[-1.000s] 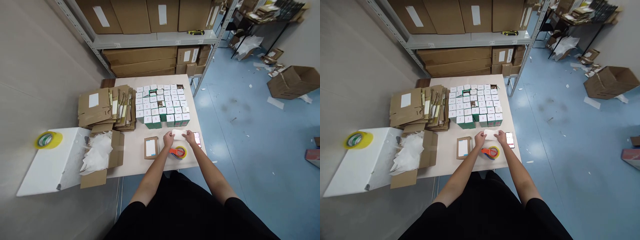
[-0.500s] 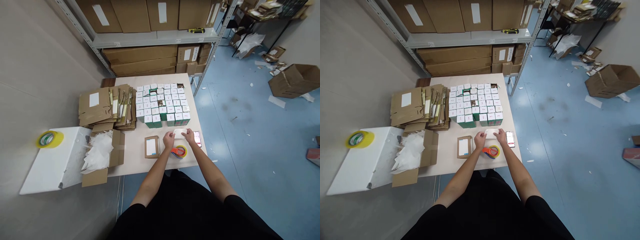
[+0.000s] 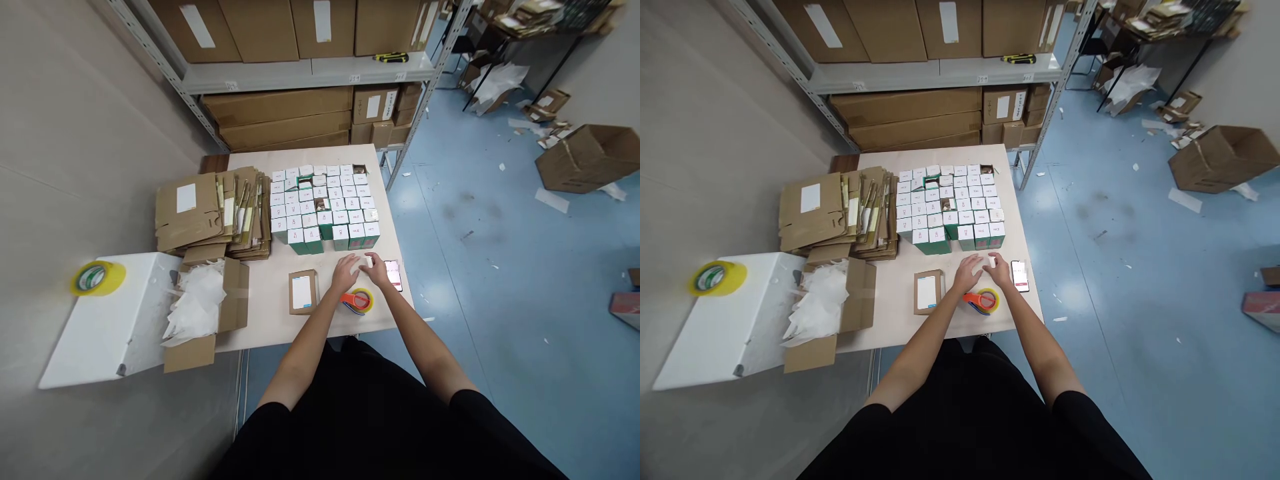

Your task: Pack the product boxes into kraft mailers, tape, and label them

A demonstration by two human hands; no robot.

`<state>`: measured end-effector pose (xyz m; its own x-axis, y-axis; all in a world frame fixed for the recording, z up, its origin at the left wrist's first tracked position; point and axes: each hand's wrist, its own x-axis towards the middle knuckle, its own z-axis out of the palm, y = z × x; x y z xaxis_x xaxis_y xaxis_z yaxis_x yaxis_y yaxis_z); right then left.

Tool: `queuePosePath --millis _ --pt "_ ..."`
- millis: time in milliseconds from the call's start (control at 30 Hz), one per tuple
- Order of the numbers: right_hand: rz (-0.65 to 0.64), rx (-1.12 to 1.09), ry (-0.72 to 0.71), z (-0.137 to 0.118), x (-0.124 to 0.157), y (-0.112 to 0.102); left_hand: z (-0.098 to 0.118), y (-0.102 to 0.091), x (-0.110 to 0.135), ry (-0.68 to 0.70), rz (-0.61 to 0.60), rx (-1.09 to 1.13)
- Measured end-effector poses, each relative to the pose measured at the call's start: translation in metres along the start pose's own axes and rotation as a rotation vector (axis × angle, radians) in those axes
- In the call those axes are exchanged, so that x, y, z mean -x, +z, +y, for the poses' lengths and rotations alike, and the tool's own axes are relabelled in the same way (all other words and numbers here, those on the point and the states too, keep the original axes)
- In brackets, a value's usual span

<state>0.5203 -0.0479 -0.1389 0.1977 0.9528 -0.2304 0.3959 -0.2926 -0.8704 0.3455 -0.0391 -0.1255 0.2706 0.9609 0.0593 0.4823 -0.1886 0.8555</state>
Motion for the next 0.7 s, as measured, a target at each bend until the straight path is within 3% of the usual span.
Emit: queuePosePath --millis 100,333,433,533,633,700 --pt "-0.014 0.119 -0.068 -0.003 0.002 0.0 0.016 0.002 -0.018 0.091 -0.107 0.006" --pt "0.048 0.159 -0.01 -0.002 0.006 0.001 0.026 -0.002 -0.032 0.083 -0.099 -0.057" --pt "-0.092 -0.009 0.004 0.006 0.01 -0.006 0.02 -0.013 -0.032 0.022 -0.133 -0.017" --pt "-0.215 -0.268 0.142 0.017 0.015 -0.014 0.014 -0.027 -0.034 -0.037 -0.128 0.018" --pt "-0.218 -0.454 0.336 0.024 0.016 -0.014 0.01 -0.039 -0.034 -0.019 -0.105 0.043" --pt "-0.198 -0.531 0.421 0.025 0.016 -0.008 0.009 -0.043 -0.034 -0.021 -0.154 0.098"
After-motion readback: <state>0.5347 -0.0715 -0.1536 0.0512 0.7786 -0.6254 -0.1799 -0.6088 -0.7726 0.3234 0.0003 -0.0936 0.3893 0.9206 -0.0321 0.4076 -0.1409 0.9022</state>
